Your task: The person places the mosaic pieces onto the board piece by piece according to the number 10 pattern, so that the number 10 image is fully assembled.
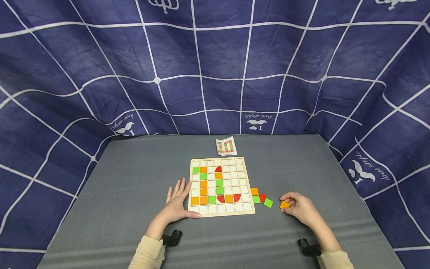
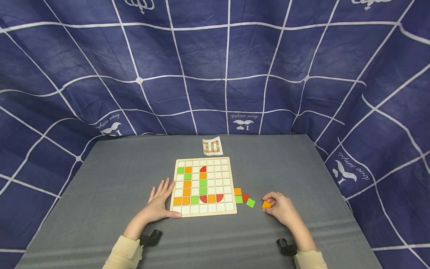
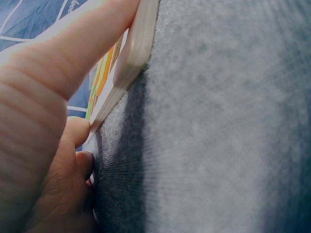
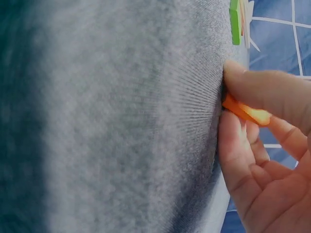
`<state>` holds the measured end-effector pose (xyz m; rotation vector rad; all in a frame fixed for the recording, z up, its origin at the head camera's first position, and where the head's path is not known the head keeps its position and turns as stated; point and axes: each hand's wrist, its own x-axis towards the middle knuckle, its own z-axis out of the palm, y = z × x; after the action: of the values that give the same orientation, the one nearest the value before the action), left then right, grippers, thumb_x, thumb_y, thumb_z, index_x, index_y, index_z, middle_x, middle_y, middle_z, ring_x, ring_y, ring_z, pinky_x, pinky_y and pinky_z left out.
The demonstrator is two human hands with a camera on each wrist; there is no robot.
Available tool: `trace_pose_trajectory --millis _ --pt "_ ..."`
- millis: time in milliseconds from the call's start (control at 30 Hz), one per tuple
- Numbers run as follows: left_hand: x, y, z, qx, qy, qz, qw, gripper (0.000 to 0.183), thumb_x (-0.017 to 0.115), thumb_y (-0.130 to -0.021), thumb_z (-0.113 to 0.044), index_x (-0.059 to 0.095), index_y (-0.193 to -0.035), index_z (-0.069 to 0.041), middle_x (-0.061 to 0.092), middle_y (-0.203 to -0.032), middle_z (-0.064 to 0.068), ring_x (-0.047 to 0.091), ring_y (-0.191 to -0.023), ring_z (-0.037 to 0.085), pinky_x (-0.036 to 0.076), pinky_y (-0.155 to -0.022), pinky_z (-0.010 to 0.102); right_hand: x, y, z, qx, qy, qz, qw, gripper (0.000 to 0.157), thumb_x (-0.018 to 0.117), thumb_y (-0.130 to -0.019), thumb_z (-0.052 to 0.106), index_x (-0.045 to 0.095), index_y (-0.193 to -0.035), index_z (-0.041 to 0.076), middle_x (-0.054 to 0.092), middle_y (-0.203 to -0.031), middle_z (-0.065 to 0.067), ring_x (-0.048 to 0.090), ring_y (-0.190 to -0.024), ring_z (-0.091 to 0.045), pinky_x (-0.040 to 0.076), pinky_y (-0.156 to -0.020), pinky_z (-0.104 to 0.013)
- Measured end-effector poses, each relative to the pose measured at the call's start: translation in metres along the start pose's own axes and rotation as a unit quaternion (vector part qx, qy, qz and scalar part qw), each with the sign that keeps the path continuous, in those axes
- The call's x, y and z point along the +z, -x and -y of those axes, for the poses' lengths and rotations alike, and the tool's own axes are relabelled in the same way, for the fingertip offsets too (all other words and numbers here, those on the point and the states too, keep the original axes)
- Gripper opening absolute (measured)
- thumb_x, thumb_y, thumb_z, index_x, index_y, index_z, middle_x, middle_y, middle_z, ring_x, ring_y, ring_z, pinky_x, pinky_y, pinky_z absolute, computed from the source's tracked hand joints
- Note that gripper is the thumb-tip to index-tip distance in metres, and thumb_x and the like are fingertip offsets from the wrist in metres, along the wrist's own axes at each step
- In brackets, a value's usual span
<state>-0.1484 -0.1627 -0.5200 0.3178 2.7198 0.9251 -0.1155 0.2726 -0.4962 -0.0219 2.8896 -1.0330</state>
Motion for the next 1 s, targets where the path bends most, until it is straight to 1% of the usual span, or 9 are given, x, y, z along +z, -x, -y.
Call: trace_pose_trajectory --millis 100,233,467,567,700,800,1000 --pt "0.0 0.0 0.0 0.003 0.003 0.001 1.0 0.132 0.091 -0.059 -0.052 0.016 -0.158 -0.007 0.004 -0.165 0.019 -0.004 -0.153 0.038 -0.008 -0.12 0.059 0.0 0.0 -0.002 0.004 -0.03 -0.003 1.0 0.026 0.084 -0.072 0.002 0.073 -0.095 0.005 0.07 -0.087 -0.003 0.062 -0.073 -0.006 0.052 -0.064 -0.02" --pt "0.0 -0.001 0.001 0.003 0.002 0.001 1.0 0.131 0.091 -0.06 -0.053 0.016 -0.158 -0.007 0.003 -0.165 0.018 -0.003 -0.153 0.038 -0.008 -0.12 0.059 0.0 -0.002 -0.004 0.014 -0.085 -0.007 0.996 0.027 0.081 -0.074 -0.001 0.072 -0.1 0.0 0.071 -0.089 -0.008 0.063 -0.072 -0.003 0.054 -0.065 -0.02" --pt "0.0 -0.001 0.001 0.005 0.0 -0.001 1.0 0.132 0.09 -0.06 -0.053 0.016 -0.158 -0.006 0.004 -0.165 0.019 -0.003 -0.153 0.038 -0.008 -0.12 0.06 0.0 -0.007 -0.001 0.039 -0.124 -0.002 0.992 0.028 0.078 -0.08 0.002 0.068 -0.106 -0.003 0.071 -0.096 -0.012 0.063 -0.076 -0.002 0.054 -0.067 -0.019" --pt "0.0 -0.001 0.001 0.005 -0.001 -0.001 1.0 0.132 0.09 -0.06 -0.053 0.016 -0.158 -0.006 0.004 -0.165 0.019 -0.003 -0.153 0.038 -0.007 -0.12 0.06 0.001 -0.013 0.001 0.04 -0.152 -0.001 0.988 0.03 0.077 -0.082 0.004 0.068 -0.11 -0.004 0.072 -0.102 -0.016 0.065 -0.078 -0.001 0.055 -0.07 -0.019" --pt "0.0 0.0 0.0 0.006 0.003 -0.003 1.0 0.132 0.091 -0.059 -0.053 0.016 -0.158 -0.006 0.004 -0.165 0.02 -0.003 -0.153 0.039 -0.007 -0.12 0.06 0.003 -0.022 0.009 0.042 -0.191 0.003 0.981 0.033 0.075 -0.085 0.008 0.068 -0.116 -0.002 0.071 -0.11 -0.018 0.066 -0.083 0.002 0.056 -0.073 -0.018" --pt "0.0 0.0 0.001 0.005 0.005 -0.001 1.0 0.133 0.091 -0.059 -0.053 0.016 -0.158 -0.006 0.004 -0.165 0.019 -0.003 -0.153 0.038 -0.008 -0.12 0.059 0.005 -0.029 0.018 0.043 -0.211 0.006 0.977 0.035 0.074 -0.088 0.011 0.067 -0.12 -0.001 0.069 -0.115 -0.018 0.066 -0.087 0.004 0.055 -0.076 -0.017" --pt "0.0 -0.001 0.001 0.0 0.006 0.006 1.0 0.134 0.091 -0.059 -0.053 0.014 -0.158 -0.007 0.001 -0.166 0.018 -0.004 -0.153 0.037 -0.008 -0.12 0.059 0.011 -0.043 0.041 0.041 -0.226 0.007 0.973 0.035 0.073 -0.089 0.012 0.067 -0.121 -0.001 0.069 -0.117 -0.018 0.067 -0.089 0.002 0.054 -0.078 -0.015"
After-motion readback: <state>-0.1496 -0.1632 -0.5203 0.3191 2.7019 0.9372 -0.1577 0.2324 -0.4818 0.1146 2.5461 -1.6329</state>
